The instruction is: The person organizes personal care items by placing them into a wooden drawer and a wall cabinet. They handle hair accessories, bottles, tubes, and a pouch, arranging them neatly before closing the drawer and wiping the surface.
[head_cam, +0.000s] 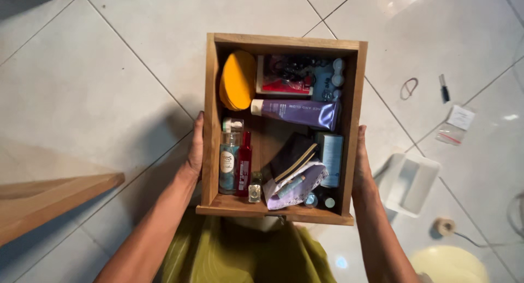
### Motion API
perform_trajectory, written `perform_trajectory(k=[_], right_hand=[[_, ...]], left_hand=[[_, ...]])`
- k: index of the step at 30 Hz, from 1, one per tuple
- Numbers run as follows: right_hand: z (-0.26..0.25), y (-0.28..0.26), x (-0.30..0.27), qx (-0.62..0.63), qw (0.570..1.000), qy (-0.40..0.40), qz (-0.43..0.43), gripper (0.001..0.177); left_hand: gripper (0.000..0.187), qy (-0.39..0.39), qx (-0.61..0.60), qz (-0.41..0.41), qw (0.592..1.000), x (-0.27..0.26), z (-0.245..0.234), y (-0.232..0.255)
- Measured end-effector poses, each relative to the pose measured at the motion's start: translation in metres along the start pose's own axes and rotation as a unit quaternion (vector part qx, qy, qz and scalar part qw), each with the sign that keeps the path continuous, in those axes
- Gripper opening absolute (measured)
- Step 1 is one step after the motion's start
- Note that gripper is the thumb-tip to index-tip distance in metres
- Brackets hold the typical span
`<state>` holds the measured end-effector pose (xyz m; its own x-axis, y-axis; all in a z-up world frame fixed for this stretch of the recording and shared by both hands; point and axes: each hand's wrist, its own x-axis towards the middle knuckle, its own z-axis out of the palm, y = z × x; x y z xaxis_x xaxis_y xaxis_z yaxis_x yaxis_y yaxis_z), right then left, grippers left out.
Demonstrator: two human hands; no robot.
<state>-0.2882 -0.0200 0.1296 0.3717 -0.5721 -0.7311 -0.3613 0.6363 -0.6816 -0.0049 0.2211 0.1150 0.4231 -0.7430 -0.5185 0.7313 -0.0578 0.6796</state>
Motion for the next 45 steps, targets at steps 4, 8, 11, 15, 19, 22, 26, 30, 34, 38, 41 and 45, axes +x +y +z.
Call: perform_trajectory(k=[4, 8, 11, 15, 19, 22, 26, 30, 34, 38, 41, 45], right_hand=[[0.005, -0.049, -0.045, -0.018, 0.999, 0.018, 0.019, 0.107], [0.0, -0.08, -0.1, 0.059, 0.997, 0.016, 0.049, 0.106], [-0.01, -0.085, -0.14, 0.078, 0.996, 0.009, 0.043, 0.1], [-0.025, -0.099, -0.197, 0.157, 0.985, -0.012, 0.072, 0.087], [-0.011, -0.15, -0.247, 0.177, 0.976, -0.05, 0.116, 0.078], [0.024, -0.21, -0.285, 0.191, 0.972, -0.077, 0.113, 0.067], [0.065, -0.299, -0.333, 0.125, 0.983, -0.033, 0.128, 0.062], [0.089, -0.376, -0.355, 0.111, 0.987, -0.06, 0.095, 0.057], [0.092, -0.431, -0.351, 0.138, 0.975, -0.172, 0.025, 0.06], [0.088, -0.494, -0.323, 0.127, 0.978, -0.157, 0.042, 0.057], [0.079, -0.537, -0.301, 0.076, 0.986, -0.144, 0.041, 0.055], [0.079, -0.604, -0.262, 0.071, 0.978, -0.198, 0.011, 0.059]], left_hand=[[0.067, 0.029, 0.007, -0.011, 1.0, -0.041, 0.028, 0.054], [0.068, 0.055, 0.04, -0.013, 0.998, -0.088, 0.048, 0.115], [0.068, 0.047, 0.031, -0.01, 0.998, -0.131, 0.061, 0.164], [0.066, 0.138, 0.05, -0.077, 0.986, -0.184, 0.09, 0.228], [0.081, 0.146, -0.016, -0.075, 0.986, -0.241, 0.127, 0.293], [0.084, 0.123, -0.052, -0.091, 0.987, -0.273, 0.149, 0.337], [0.084, 0.148, -0.064, -0.084, 0.983, -0.296, 0.185, 0.384], [0.091, 0.139, -0.067, -0.063, 0.986, -0.302, 0.211, 0.416], [0.091, 0.114, -0.072, -0.052, 0.989, -0.286, 0.215, 0.424], [0.086, 0.183, 0.037, 0.003, 0.982, -0.241, 0.224, 0.429], [0.081, 0.134, -0.08, -0.022, 0.987, -0.226, 0.248, 0.432], [0.083, 0.165, -0.084, 0.006, 0.983, -0.184, 0.285, 0.462]])
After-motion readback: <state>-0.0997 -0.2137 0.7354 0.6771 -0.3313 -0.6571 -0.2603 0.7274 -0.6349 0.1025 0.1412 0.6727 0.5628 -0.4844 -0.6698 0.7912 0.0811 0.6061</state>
